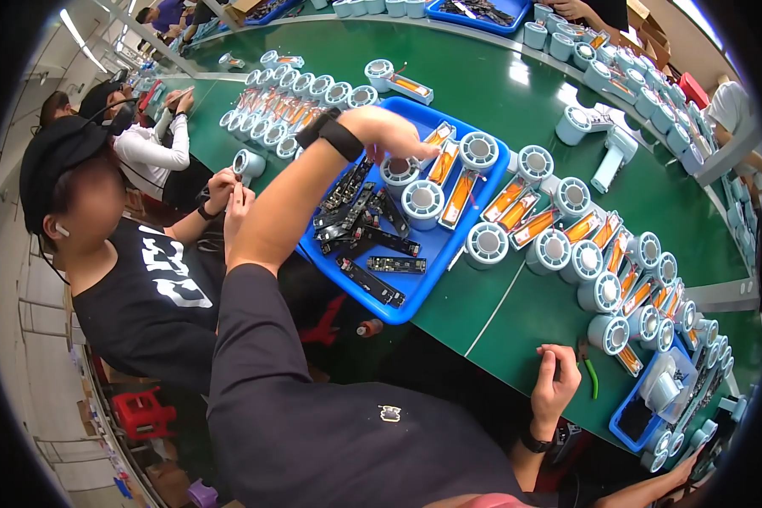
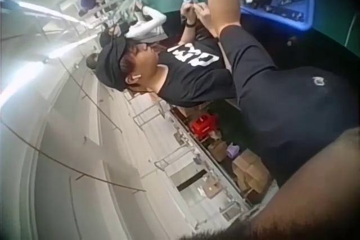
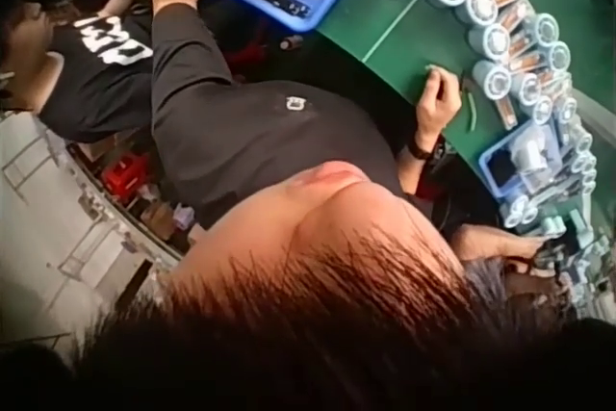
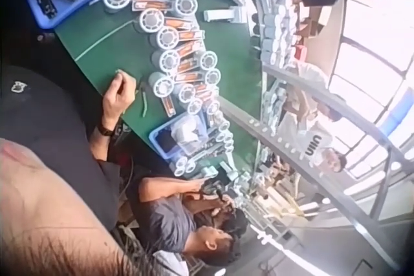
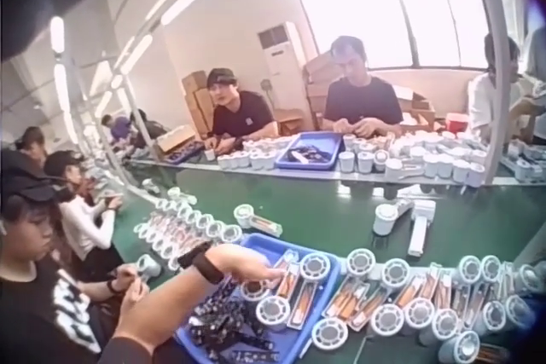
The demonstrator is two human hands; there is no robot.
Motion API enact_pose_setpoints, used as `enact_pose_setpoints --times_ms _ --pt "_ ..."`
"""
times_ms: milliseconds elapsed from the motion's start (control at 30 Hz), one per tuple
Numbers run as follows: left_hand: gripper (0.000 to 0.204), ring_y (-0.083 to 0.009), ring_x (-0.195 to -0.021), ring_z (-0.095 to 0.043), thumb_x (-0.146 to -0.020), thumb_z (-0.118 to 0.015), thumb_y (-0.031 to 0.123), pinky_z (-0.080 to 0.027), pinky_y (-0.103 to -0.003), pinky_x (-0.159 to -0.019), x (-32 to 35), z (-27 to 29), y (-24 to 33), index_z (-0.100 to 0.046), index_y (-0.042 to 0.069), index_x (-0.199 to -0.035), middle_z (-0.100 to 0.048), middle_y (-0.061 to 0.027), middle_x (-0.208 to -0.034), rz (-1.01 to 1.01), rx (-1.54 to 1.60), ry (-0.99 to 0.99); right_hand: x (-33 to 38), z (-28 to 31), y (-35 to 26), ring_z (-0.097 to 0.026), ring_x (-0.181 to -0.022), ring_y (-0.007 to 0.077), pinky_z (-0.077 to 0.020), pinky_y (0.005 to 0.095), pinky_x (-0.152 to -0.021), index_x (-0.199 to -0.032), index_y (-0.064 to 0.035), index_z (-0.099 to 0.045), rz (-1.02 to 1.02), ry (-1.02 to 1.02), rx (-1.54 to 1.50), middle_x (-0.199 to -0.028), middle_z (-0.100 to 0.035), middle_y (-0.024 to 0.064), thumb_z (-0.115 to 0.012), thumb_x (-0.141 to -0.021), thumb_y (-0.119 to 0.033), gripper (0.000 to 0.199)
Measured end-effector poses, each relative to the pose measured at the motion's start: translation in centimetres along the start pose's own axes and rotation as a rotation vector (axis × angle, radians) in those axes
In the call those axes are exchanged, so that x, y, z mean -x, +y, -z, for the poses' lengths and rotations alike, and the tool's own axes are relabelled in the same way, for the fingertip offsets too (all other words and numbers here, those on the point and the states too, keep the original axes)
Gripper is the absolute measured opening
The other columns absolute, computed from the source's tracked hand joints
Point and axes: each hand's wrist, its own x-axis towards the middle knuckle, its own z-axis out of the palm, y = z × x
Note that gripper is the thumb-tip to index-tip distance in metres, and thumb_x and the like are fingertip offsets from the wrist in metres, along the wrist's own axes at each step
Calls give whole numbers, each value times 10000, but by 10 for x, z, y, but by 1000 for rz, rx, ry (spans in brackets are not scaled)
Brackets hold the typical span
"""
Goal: Assembling small circular electronic components with attached flex cables on a factory line.
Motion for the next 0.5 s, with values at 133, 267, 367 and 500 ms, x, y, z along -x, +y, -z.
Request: enact_pose_setpoints --times_ms 133,267,367,500 --pt "550 -298 -891 -737 -928 -630 620 -589 -453 -827 -39 50 -27 -765 122 -1119 -765 -128 -1025 -46 -170 911 -3 -1 -2 -642 -801 227 -493 314 -715 -959 36 -666 -1 1 19 -882 -689 120 -610 -963 -9 72" --pt "494 -321 -926 -741 -916 -687 552 -588 -468 -832 -121 47 -79 -742 125 -1160 -763 -153 -996 -306 -901 1455 -3 -2 -1 -613 -797 167 -460 274 -706 -976 42 -657 4 -30 19 -894 -670 96 -590 -997 -28 99" --pt "481 -353 -965 -742 -894 -730 499 -585 -489 -835 -130 62 -55 -724 116 -1184 -761 -180 -979 -224 -538 861 -3 0 4 -596 -793 137 -445 256 -701 -984 43 -653 6 -31 22 -900 -660 86 -580 -1014 -37 113" --pt "494 -370 -962 -744 -899 -718 505 -586 -496 -847 -53 49 11 -717 96 -1175 -757 -196 -1001 -75 -358 1081 -1 -1 1 -597 -791 138 -448 258 -701 -980 42 -654 -7 -27 21 -901 -658 91 -580 -1012 -33 109"
